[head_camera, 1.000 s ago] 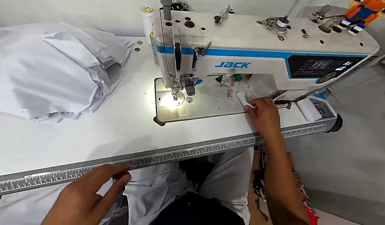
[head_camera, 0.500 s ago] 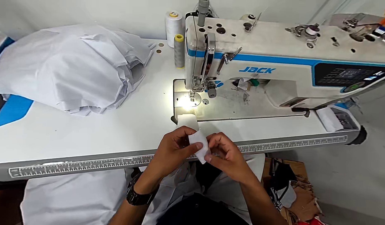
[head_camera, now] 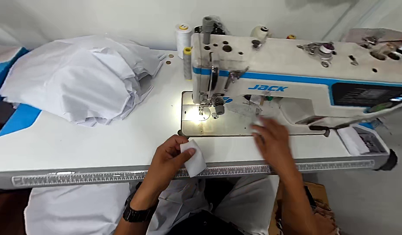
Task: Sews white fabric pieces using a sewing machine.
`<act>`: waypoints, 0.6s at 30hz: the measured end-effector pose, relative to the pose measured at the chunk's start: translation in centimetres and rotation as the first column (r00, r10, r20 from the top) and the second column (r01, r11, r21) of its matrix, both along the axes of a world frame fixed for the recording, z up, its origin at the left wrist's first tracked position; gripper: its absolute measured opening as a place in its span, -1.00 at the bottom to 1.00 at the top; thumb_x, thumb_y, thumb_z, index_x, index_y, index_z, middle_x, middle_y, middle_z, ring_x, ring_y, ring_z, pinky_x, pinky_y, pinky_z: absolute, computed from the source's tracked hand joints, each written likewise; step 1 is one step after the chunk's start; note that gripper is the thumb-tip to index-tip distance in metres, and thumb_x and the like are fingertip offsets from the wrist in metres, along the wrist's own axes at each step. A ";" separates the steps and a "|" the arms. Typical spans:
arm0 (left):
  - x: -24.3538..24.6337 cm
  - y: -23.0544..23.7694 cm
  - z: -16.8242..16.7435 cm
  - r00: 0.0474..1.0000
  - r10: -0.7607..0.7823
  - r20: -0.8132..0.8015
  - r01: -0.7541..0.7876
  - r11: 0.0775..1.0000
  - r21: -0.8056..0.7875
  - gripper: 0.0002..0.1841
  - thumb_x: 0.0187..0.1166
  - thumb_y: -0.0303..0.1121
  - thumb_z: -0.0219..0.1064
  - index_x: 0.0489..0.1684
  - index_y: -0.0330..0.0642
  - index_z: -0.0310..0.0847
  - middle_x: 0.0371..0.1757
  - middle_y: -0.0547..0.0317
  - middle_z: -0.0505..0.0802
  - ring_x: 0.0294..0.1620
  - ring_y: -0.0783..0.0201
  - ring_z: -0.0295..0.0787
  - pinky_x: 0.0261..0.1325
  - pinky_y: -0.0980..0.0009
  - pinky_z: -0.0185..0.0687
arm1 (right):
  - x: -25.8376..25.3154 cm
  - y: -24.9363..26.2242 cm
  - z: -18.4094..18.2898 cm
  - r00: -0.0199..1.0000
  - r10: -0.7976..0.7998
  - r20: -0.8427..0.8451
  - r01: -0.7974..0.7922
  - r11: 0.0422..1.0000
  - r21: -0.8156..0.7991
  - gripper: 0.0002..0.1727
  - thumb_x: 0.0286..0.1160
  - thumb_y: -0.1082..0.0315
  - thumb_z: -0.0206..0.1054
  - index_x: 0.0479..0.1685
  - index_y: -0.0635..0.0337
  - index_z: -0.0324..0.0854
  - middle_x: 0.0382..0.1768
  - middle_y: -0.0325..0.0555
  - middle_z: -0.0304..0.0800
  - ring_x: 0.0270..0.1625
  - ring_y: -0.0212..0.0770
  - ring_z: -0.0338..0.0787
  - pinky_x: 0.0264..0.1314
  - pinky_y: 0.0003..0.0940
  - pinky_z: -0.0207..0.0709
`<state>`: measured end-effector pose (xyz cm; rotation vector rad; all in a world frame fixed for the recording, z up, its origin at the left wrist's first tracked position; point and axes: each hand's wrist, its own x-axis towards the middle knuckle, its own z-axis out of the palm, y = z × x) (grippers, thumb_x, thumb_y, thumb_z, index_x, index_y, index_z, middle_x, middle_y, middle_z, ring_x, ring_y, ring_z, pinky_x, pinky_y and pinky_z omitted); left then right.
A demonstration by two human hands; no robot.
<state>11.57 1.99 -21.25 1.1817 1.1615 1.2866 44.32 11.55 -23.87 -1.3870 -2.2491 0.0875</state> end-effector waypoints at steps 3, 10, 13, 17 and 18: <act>0.8 1.1 -0.1 0.994 -0.079 0.069 0.081 0.996 -0.025 -0.85 0.52 -0.50 0.41 -0.05 -0.09 0.79 -0.18 0.12 0.88 -0.28 0.34 0.82 -0.22 0.46 0.79 | 1.9 -0.9 0.9 0.978 -0.173 -0.119 0.180 0.982 0.052 -0.58 0.64 0.14 0.31 0.36 0.12 0.71 0.62 0.16 0.48 0.70 0.34 0.34 0.60 0.48 0.17; 2.8 3.7 1.0 0.964 -0.219 -0.148 0.227 0.973 0.032 -0.81 0.30 -0.53 0.56 -0.23 -0.08 0.73 -0.34 0.22 0.84 -0.43 0.39 0.75 -0.41 0.53 0.68 | -10.3 -5.0 1.7 0.522 -0.038 -0.852 -0.506 0.791 -0.345 -0.84 0.49 0.32 0.49 -0.08 0.14 0.69 -0.39 -0.21 0.71 -0.44 -0.40 0.67 -0.44 -0.53 0.58; 0.7 3.7 1.6 0.962 -0.263 0.075 0.272 0.949 -0.163 -0.80 0.36 -0.64 0.45 -0.19 -0.14 0.68 -0.34 0.10 0.86 -0.40 0.36 0.81 -0.30 0.46 0.77 | -10.0 -4.3 1.4 0.525 -0.067 -0.848 -0.528 0.756 -0.387 -0.90 0.56 0.30 0.40 -0.11 0.10 0.71 -0.28 -0.21 0.75 -0.39 -0.37 0.70 -0.42 -0.51 0.61; -1.5 4.4 1.7 0.930 -0.302 0.209 0.352 0.896 -0.271 -0.84 0.46 -0.61 0.35 -0.18 -0.13 0.70 -0.22 0.09 0.89 -0.33 0.36 0.85 -0.26 0.44 0.81 | -10.3 -4.3 1.3 0.497 -0.168 -0.851 -0.541 0.707 -0.456 -0.85 0.48 0.43 0.45 -0.12 0.09 0.57 -0.20 -0.16 0.79 -0.50 -0.38 0.66 -0.52 -0.55 0.55; -1.9 5.1 1.8 0.929 -0.326 0.173 0.363 0.891 -0.272 -0.86 0.47 -0.60 0.35 -0.19 -0.14 0.68 -0.27 0.10 0.89 -0.38 0.38 0.84 -0.35 0.48 0.78 | -10.5 -4.1 1.2 0.559 -0.139 -0.817 -0.490 0.740 -0.461 -0.79 0.48 0.41 0.47 0.00 0.09 0.59 -0.26 -0.17 0.80 -0.47 -0.36 0.70 -0.48 -0.52 0.59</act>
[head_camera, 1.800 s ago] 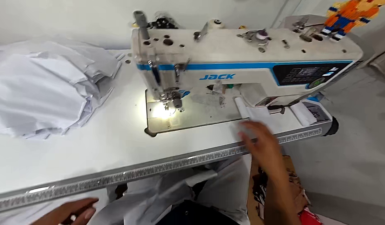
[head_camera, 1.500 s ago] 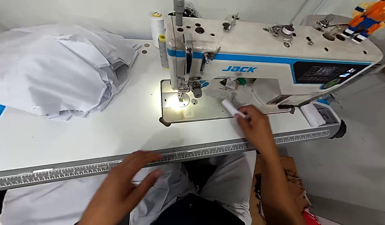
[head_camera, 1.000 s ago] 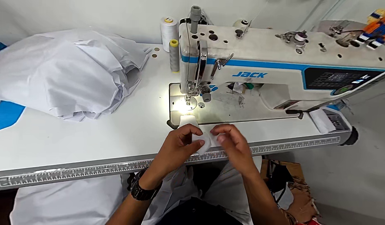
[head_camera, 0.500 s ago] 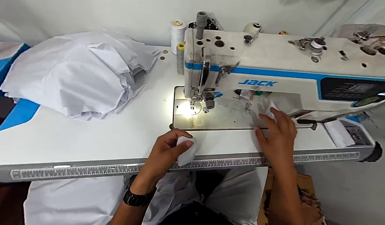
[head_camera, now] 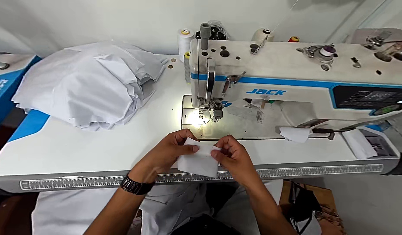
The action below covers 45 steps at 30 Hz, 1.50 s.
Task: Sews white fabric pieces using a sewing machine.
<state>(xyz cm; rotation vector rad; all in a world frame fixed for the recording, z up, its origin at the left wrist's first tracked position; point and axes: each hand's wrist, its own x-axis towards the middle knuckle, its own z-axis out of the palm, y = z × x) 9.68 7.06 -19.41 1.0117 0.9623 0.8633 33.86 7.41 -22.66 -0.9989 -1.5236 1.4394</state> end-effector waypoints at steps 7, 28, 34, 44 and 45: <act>-2.8 9.2 0.5 0.702 -0.014 -0.712 0.355 0.874 0.332 -0.95 0.57 -0.40 0.46 -0.18 -0.15 0.78 -0.44 0.27 0.80 -0.55 0.44 0.62 -0.41 0.46 0.55 | -2.7 2.1 -0.5 0.672 -0.441 0.594 0.074 0.839 0.539 -0.77 0.65 0.12 0.36 -0.27 0.02 0.82 -0.46 -0.24 0.74 -0.46 -0.21 0.74 -0.49 -0.14 0.59; -3.1 9.8 -3.3 0.564 0.485 -0.668 0.685 0.177 0.707 -0.78 0.62 -0.55 0.20 -0.19 -0.21 0.83 -0.16 0.09 0.84 -0.05 0.13 0.76 0.06 0.32 0.68 | -2.7 2.5 -2.4 0.668 -0.526 0.526 0.049 0.737 0.674 -0.88 0.47 0.27 0.42 -0.21 -0.05 0.89 -0.25 -0.31 0.79 -0.29 -0.34 0.77 -0.38 -0.41 0.66; -2.8 9.5 -2.9 0.507 0.512 -0.693 0.766 0.101 0.635 -0.78 0.60 -0.60 0.17 -0.23 -0.27 0.81 -0.18 0.03 0.83 -0.05 0.07 0.78 0.07 0.25 0.69 | -2.6 2.5 -2.3 0.671 -0.515 0.533 0.018 0.730 0.683 -0.87 0.45 0.28 0.40 -0.26 -0.06 0.89 -0.26 -0.32 0.79 -0.25 -0.32 0.77 -0.36 -0.40 0.64; -0.6 3.8 -3.1 0.214 0.491 -0.844 0.734 0.490 0.471 -0.56 0.65 -0.46 0.09 0.45 -0.38 0.60 0.47 -0.22 0.71 0.57 -0.05 0.61 0.61 0.16 0.49 | -1.2 0.1 -2.8 0.659 -0.347 0.668 -0.283 0.708 0.647 -0.46 0.69 -0.21 0.14 0.33 -0.09 0.76 0.38 -0.21 0.69 0.39 -0.05 0.62 0.33 -0.05 0.54; -0.8 3.8 -3.4 0.235 0.477 -0.847 0.728 0.491 0.478 -0.54 0.64 -0.44 0.09 0.50 -0.35 0.58 0.53 -0.19 0.67 0.62 -0.03 0.55 0.66 0.17 0.43 | -1.4 -0.6 -2.9 0.627 -0.361 0.690 -0.308 0.699 0.646 -0.38 0.69 -0.26 0.08 0.39 -0.06 0.72 0.51 -0.22 0.64 0.45 -0.02 0.61 0.40 0.02 0.50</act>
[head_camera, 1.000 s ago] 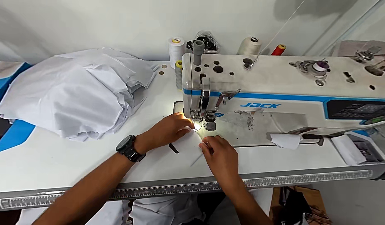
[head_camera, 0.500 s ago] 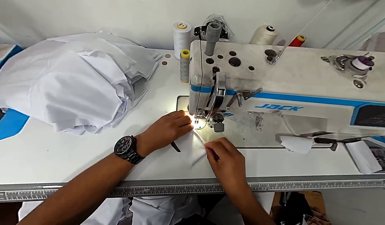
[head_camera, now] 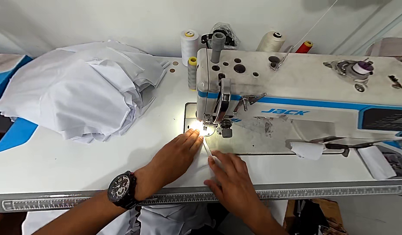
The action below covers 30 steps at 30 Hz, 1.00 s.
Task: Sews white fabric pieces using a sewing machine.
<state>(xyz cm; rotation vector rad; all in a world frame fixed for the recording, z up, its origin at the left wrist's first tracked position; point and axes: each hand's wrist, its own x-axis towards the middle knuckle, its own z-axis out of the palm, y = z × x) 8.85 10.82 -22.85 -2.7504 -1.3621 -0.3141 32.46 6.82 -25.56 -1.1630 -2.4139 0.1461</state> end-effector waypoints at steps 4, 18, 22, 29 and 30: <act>-1.1 1.4 -0.4 0.988 -0.107 0.108 0.112 0.993 -0.046 -0.51 0.62 -0.42 0.09 0.52 -0.30 0.57 0.61 -0.11 0.61 0.70 0.04 0.46 0.73 0.19 0.33 | -1.5 -2.1 -0.7 0.995 -0.056 0.087 0.049 0.995 0.087 -0.22 0.73 -0.36 -0.16 0.50 0.02 0.64 0.56 -0.26 0.63 0.39 -0.06 0.67 0.40 0.01 0.45; -2.2 3.3 -0.9 0.969 -0.182 0.168 0.188 0.982 -0.020 -0.54 0.74 -0.31 0.01 0.50 -0.26 0.60 0.58 -0.08 0.65 0.66 0.08 0.51 0.73 0.20 0.33 | -3.1 -2.6 -0.5 0.985 -0.096 0.141 0.086 0.994 0.071 -0.17 0.72 -0.40 -0.24 0.62 -0.05 0.54 0.64 -0.26 0.54 0.46 -0.06 0.63 0.49 0.03 0.38; -2.2 3.5 -0.9 0.969 -0.184 0.165 0.191 0.981 -0.027 -0.46 0.82 -0.06 -0.03 0.51 -0.24 0.59 0.58 -0.05 0.65 0.69 0.09 0.46 0.75 0.23 0.28 | -3.2 -2.6 -0.2 0.986 -0.097 0.139 0.088 0.994 0.063 -0.21 0.73 -0.37 -0.19 0.61 -0.03 0.55 0.63 -0.23 0.56 0.44 -0.05 0.64 0.49 0.03 0.38; -2.7 4.6 -0.3 0.964 -0.208 0.165 0.214 0.977 -0.017 -0.46 0.75 -0.01 0.05 0.45 -0.20 0.65 0.49 -0.04 0.71 0.62 0.10 0.55 0.68 0.27 0.38 | -3.5 -1.7 0.5 0.985 -0.083 0.151 0.076 0.996 0.054 -0.25 0.71 -0.36 -0.12 0.55 -0.07 0.61 0.59 -0.19 0.59 0.40 -0.05 0.67 0.47 0.05 0.41; -2.8 4.8 -0.3 0.965 -0.204 0.163 0.209 0.978 -0.017 -0.46 0.75 0.01 0.05 0.44 -0.18 0.66 0.47 -0.02 0.72 0.61 0.11 0.56 0.67 0.27 0.39 | -3.6 -1.4 0.6 0.985 -0.084 0.148 0.077 0.996 0.053 -0.26 0.71 -0.35 -0.11 0.53 -0.07 0.62 0.58 -0.19 0.60 0.40 -0.05 0.67 0.47 0.05 0.41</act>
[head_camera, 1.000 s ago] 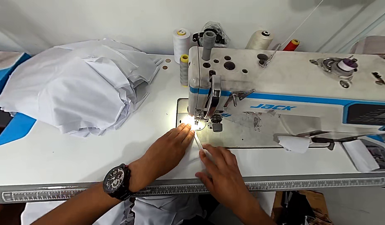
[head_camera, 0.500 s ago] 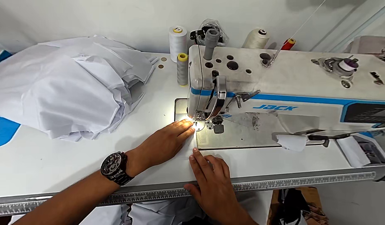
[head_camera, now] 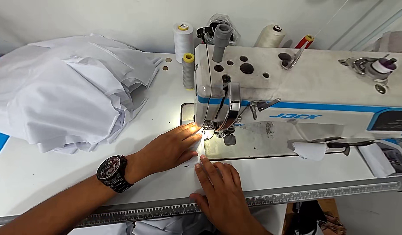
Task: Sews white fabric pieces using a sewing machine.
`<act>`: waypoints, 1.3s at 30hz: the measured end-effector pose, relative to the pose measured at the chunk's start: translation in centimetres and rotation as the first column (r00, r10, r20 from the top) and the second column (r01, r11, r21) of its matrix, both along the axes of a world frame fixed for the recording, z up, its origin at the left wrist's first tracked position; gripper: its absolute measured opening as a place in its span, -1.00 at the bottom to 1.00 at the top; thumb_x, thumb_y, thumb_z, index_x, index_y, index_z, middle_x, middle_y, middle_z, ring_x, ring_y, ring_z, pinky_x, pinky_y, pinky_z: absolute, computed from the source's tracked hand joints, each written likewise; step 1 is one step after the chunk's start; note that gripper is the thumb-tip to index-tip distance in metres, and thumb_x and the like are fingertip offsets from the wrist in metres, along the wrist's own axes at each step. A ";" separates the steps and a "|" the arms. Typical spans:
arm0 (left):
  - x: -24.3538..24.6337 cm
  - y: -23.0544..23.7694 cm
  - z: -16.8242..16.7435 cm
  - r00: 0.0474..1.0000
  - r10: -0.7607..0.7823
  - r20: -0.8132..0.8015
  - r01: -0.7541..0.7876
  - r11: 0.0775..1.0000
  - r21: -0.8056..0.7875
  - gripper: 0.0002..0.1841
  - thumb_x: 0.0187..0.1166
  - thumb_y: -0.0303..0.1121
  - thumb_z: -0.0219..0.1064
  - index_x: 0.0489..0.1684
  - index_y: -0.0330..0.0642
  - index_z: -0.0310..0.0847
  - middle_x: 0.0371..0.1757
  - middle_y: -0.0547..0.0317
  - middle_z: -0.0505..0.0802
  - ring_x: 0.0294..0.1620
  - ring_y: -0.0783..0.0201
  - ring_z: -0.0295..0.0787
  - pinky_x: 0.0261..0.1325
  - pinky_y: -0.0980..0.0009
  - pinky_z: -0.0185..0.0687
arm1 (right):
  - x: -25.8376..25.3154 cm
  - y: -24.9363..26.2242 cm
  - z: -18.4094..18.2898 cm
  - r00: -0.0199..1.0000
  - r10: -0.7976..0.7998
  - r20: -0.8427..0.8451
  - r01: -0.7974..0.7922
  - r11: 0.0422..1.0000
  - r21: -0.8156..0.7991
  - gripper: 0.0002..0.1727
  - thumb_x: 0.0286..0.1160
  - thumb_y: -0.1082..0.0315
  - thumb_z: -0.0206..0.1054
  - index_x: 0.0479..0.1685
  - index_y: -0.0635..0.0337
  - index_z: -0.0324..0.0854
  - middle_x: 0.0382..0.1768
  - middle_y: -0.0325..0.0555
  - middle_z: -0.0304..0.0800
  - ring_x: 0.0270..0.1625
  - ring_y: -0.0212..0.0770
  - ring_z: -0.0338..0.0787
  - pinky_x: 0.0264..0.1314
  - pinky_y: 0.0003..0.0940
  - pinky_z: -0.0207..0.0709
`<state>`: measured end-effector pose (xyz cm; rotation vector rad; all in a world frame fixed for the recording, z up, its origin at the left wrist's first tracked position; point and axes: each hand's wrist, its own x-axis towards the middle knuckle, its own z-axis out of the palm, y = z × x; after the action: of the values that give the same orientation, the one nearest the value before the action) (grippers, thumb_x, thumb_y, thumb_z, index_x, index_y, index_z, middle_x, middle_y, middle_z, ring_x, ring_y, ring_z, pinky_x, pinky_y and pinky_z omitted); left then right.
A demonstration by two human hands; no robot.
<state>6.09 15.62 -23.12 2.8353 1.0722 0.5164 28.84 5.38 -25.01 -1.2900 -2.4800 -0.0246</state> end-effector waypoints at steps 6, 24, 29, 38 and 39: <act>-0.6 2.3 0.3 0.998 0.014 0.055 -0.015 1.000 0.016 -0.52 0.69 -0.01 0.12 0.13 -0.22 0.79 0.24 -0.05 0.85 0.51 0.03 0.66 0.61 0.20 0.46 | -0.8 2.7 0.4 1.000 -0.010 -0.005 0.010 1.000 -0.020 -0.31 0.68 -0.35 -0.05 0.44 -0.14 0.68 0.58 -0.17 0.59 0.40 -0.02 0.67 0.46 0.08 0.41; -0.6 4.6 0.6 0.993 0.058 0.101 -0.064 0.996 0.056 -0.54 0.67 -0.09 0.06 -0.27 -0.27 0.80 0.02 -0.07 0.86 0.25 -0.08 0.76 0.33 -0.08 0.61 | 18.2 2.6 2.9 0.718 -0.619 -0.317 0.635 0.770 -0.066 -0.69 0.64 0.24 0.28 0.11 0.27 0.74 -0.04 0.11 0.83 -0.02 0.10 0.84 -0.05 0.12 0.72; -1.5 3.7 -0.1 0.994 0.091 0.056 -0.091 0.996 -0.013 -0.46 0.71 0.00 -0.03 -0.06 -0.25 0.82 0.16 -0.05 0.84 0.36 -0.09 0.71 0.40 -0.11 0.55 | 22.4 6.9 1.8 0.512 -0.767 -0.387 0.746 0.620 -0.243 -0.36 0.48 -0.13 0.45 0.09 0.39 0.73 0.04 0.36 0.73 0.17 0.40 0.68 0.17 0.45 0.45; -4.0 -5.5 3.5 0.933 0.319 0.165 -0.307 0.947 -0.096 -0.61 0.67 -0.16 0.19 0.03 -0.27 0.83 0.20 -0.08 0.86 0.32 -0.07 0.77 0.38 -0.13 0.63 | 12.7 4.4 2.8 0.716 -0.216 -0.664 0.108 0.974 -0.200 -0.88 0.56 0.32 0.40 -0.12 0.17 0.77 -0.17 -0.21 0.81 -0.12 -0.36 0.80 -0.03 -0.36 0.75; -2.1 -6.1 4.5 0.933 0.288 0.216 -0.254 0.952 -0.171 -0.63 0.67 -0.15 0.22 0.11 -0.22 0.81 0.21 0.00 0.86 0.29 0.06 0.79 0.35 -0.01 0.69 | 11.0 4.4 3.1 0.714 -0.138 -0.687 0.008 0.982 -0.189 -0.89 0.56 0.33 0.40 -0.13 0.14 0.78 -0.20 -0.26 0.80 -0.14 -0.41 0.79 -0.07 -0.44 0.74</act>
<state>4.04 9.54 -18.67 2.4393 1.3965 0.7483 39.88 9.76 -21.88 -1.1673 -1.7904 0.5734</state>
